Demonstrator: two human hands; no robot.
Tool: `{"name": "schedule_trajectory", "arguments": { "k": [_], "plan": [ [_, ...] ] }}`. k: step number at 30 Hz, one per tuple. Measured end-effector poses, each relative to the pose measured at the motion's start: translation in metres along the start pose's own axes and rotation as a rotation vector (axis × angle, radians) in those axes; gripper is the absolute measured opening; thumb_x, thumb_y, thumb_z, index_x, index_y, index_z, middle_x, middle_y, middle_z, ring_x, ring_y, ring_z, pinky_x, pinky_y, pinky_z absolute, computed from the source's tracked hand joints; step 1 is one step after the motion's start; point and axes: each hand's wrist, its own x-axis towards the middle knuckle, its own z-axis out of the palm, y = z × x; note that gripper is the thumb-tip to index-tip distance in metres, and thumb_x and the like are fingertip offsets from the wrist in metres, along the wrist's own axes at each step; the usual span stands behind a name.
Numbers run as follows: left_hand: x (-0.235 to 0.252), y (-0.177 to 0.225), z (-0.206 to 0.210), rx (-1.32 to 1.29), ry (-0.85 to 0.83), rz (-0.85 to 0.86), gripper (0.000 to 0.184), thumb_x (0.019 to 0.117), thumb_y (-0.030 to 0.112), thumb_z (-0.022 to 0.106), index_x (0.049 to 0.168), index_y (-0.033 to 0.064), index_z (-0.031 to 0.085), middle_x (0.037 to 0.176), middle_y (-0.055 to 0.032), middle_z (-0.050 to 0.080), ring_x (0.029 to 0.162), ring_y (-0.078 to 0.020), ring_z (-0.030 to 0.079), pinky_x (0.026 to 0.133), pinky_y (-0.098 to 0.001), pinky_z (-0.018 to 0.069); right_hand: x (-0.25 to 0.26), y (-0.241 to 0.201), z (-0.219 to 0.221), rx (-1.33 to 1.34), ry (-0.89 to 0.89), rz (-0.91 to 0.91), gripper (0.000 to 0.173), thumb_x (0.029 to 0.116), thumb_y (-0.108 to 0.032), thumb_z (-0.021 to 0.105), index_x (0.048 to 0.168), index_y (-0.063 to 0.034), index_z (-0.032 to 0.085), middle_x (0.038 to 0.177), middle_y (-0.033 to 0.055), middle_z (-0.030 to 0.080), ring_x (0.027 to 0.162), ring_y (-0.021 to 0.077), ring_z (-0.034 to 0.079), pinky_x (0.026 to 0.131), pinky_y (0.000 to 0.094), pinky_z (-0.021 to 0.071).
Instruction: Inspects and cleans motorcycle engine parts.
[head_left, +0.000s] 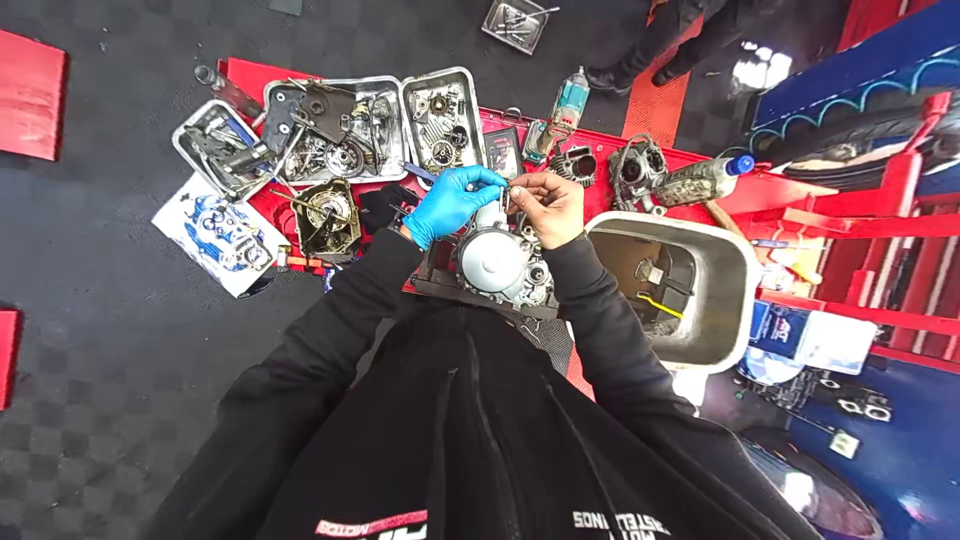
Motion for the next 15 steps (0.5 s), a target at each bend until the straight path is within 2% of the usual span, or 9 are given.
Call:
{"name": "schedule_trajectory", "arguments": {
  "k": [2, 4, 5, 8, 11, 15],
  "plan": [
    [0.01, -0.008, -0.001, 0.055, 0.035, 0.019, 0.016, 0.1014, 0.014, 0.065, 0.112, 0.0066, 0.073, 0.106, -0.002, 0.073, 0.084, -0.0061, 0.068, 0.074, -0.0235, 0.0575, 0.0, 0.003, -0.005, 0.027, 0.046, 0.003, 0.017, 0.0917, 0.002, 0.071, 0.108, 0.0057, 0.07, 0.089, 0.0096, 0.076, 0.074, 0.0187, 0.076, 0.07, 0.037, 0.0673],
    [0.024, -0.027, -0.001, 0.117, 0.075, 0.046, 0.017, 0.1006, 0.015, 0.065, 0.113, 0.0069, 0.073, 0.11, -0.0025, 0.074, 0.099, -0.007, 0.069, 0.09, -0.0267, 0.0568, -0.004, 0.007, -0.013, 0.079, 0.101, 0.0, 0.017, 0.0912, 0.003, 0.069, 0.108, 0.0058, 0.069, 0.089, 0.0106, 0.076, 0.075, 0.0211, 0.075, 0.071, 0.0402, 0.0672],
    [0.031, -0.036, 0.001, 0.143, 0.095, 0.055, 0.017, 0.1003, 0.016, 0.064, 0.113, 0.0073, 0.074, 0.11, -0.0026, 0.074, 0.103, -0.0074, 0.069, 0.094, -0.028, 0.0559, -0.006, 0.01, -0.017, 0.097, 0.13, -0.002, 0.017, 0.0912, 0.003, 0.069, 0.108, 0.0057, 0.069, 0.089, 0.0108, 0.076, 0.075, 0.0218, 0.075, 0.071, 0.0411, 0.067],
    [0.042, -0.059, 0.009, 0.2, 0.117, 0.024, 0.017, 0.1004, 0.018, 0.065, 0.112, 0.0097, 0.075, 0.11, -0.0013, 0.075, 0.105, -0.0071, 0.07, 0.097, -0.0296, 0.0562, -0.023, 0.017, -0.03, 0.101, 0.193, 0.025, 0.017, 0.0923, 0.001, 0.068, 0.109, 0.0037, 0.069, 0.09, 0.0101, 0.075, 0.075, 0.0214, 0.075, 0.071, 0.0408, 0.0668],
    [0.044, -0.068, 0.012, 0.292, 0.093, 0.009, 0.019, 0.0999, 0.021, 0.064, 0.112, 0.0124, 0.075, 0.109, 0.0002, 0.076, 0.105, -0.0062, 0.07, 0.098, -0.0309, 0.0551, -0.046, 0.02, -0.041, 0.063, 0.238, 0.063, 0.018, 0.0933, -0.002, 0.068, 0.112, -0.0027, 0.068, 0.091, 0.0068, 0.075, 0.074, 0.0191, 0.075, 0.07, 0.0372, 0.0665],
    [0.045, -0.075, 0.017, 0.305, 0.114, 0.047, 0.02, 0.1002, 0.023, 0.065, 0.113, 0.0114, 0.075, 0.111, -0.0001, 0.076, 0.109, -0.0067, 0.069, 0.102, -0.032, 0.0544, -0.063, 0.02, -0.053, 0.079, 0.311, 0.072, 0.019, 0.0931, -0.002, 0.069, 0.112, -0.003, 0.068, 0.091, 0.0069, 0.075, 0.076, 0.0194, 0.075, 0.071, 0.038, 0.0659]
  ]
}}
